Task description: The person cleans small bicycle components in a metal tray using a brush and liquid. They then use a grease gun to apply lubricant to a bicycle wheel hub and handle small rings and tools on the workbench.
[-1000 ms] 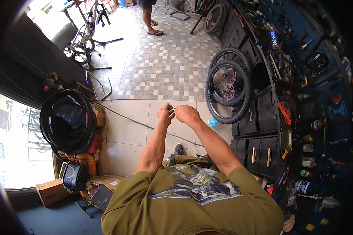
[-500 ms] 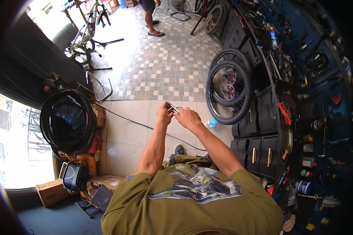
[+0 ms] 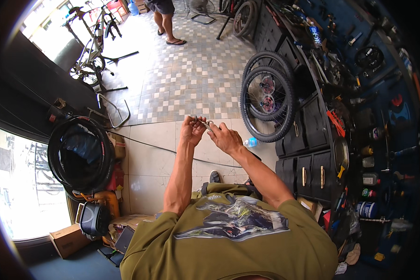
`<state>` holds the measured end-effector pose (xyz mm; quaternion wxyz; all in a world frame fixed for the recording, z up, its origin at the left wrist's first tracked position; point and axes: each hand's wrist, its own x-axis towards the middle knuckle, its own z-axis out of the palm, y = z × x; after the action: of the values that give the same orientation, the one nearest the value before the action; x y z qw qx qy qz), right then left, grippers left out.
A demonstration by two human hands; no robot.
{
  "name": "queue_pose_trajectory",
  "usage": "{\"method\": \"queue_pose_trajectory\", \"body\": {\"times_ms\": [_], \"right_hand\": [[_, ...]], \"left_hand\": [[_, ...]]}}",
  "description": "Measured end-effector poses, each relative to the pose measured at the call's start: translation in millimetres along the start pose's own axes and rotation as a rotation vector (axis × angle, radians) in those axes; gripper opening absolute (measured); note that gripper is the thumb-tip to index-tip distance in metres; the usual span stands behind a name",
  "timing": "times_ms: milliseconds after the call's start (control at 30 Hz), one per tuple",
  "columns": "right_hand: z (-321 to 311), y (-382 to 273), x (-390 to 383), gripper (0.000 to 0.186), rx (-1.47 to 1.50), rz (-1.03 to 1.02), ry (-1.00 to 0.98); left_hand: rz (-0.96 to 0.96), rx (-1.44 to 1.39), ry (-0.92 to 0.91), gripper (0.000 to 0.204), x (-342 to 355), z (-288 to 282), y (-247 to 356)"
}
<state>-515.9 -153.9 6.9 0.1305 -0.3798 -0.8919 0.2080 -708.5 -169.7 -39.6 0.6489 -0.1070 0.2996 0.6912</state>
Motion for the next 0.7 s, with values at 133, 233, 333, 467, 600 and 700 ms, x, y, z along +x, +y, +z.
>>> {"method": "queue_pose_trajectory", "body": {"times_ms": [133,233,333,467,600,700], "right_hand": [[0,0,1,0.04,0.002,-0.009,0.047],[-1,-1,3,0.04,-0.007,-0.016,0.064],[-1,1,2,0.04,-0.007,-0.018,0.076],[-7,1,-3,0.043,0.066,0.099,0.024],[-20,-15,0,0.044,0.019,0.413,-0.19],[-23,-14,14,0.042,0.208,0.154,-0.426]], "left_hand": [[0.02,0.015,0.005,0.019,-3,9,1],[0.017,0.018,-0.01,0.019,-4,10,2],[-0.002,0.012,-0.012,0.017,-1,11,1],[-0.034,-0.02,0.025,0.015,5,11,-4],[0.105,0.091,0.098,0.015,18,-7,-4],[0.161,0.14,0.139,0.015,32,-34,-1]]}}
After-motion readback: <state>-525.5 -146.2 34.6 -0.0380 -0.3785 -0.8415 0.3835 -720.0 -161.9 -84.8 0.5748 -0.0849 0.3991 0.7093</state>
